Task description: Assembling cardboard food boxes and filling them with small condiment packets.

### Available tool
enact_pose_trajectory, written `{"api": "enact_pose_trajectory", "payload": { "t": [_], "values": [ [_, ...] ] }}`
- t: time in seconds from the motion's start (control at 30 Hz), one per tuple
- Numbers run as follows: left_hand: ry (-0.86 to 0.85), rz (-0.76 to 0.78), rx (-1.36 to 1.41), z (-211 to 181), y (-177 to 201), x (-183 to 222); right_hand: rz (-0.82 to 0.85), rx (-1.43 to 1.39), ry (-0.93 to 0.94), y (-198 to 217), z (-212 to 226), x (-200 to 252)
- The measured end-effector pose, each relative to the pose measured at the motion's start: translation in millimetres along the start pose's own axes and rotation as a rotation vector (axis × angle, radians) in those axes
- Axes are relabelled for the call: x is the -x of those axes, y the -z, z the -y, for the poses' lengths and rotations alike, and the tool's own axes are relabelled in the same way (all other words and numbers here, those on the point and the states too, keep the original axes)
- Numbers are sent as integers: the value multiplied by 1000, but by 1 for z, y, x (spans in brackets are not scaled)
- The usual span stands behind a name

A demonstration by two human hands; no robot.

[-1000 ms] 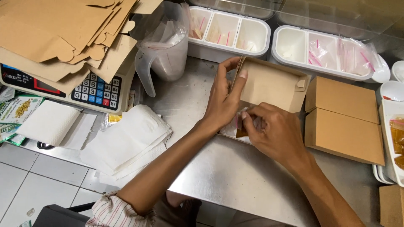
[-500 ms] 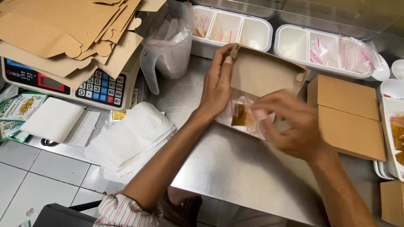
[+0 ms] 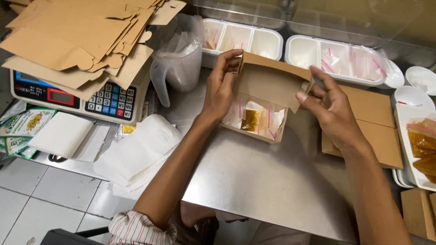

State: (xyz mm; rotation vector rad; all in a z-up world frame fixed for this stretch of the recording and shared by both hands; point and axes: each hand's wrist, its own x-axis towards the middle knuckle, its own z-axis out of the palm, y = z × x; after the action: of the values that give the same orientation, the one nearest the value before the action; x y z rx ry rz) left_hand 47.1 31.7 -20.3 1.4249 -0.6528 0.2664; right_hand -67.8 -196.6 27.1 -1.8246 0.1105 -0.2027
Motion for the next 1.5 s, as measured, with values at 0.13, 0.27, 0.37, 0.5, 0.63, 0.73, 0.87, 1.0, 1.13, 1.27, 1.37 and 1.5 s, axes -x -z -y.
{"api": "enact_pose_trajectory", "payload": {
  "t": [0.13,0.27,0.37,0.5,0.63,0.73,0.87,1.0,1.13,1.27,1.37,1.5],
  "values": [
    [-34,21,-34,5,7,-8,98,-71,-21,8,-1,1],
    [184,-36,-167,7,13,-9,-58,-162,-48,0,-6,-1],
    [360,27,-233,-8,11,-9,-161,-221,-14,0,-10,-5],
    [377,250,-161,-30,2,2,-257,-195,49,10,-26,-13],
    [411,462,-348,-41,-9,14,-284,106,183,16,-25,-11],
    [398,532,-561,-35,-25,30,-217,140,196,9,-13,-2],
    [307,205,-529,-37,-47,40,-224,252,270,2,8,5],
    [381,133,-530,-75,-66,57,-239,296,288,1,9,8],
    [429,155,-502,-45,-72,60,-226,288,313,6,-6,1],
    [330,91,-411,-39,-67,57,-192,279,342,12,-21,-5],
    [230,65,-298,-40,-63,54,-145,289,366,11,-19,-6],
    [90,47,-228,-28,-63,55,-53,299,371,8,-25,-6]
  ]
}}
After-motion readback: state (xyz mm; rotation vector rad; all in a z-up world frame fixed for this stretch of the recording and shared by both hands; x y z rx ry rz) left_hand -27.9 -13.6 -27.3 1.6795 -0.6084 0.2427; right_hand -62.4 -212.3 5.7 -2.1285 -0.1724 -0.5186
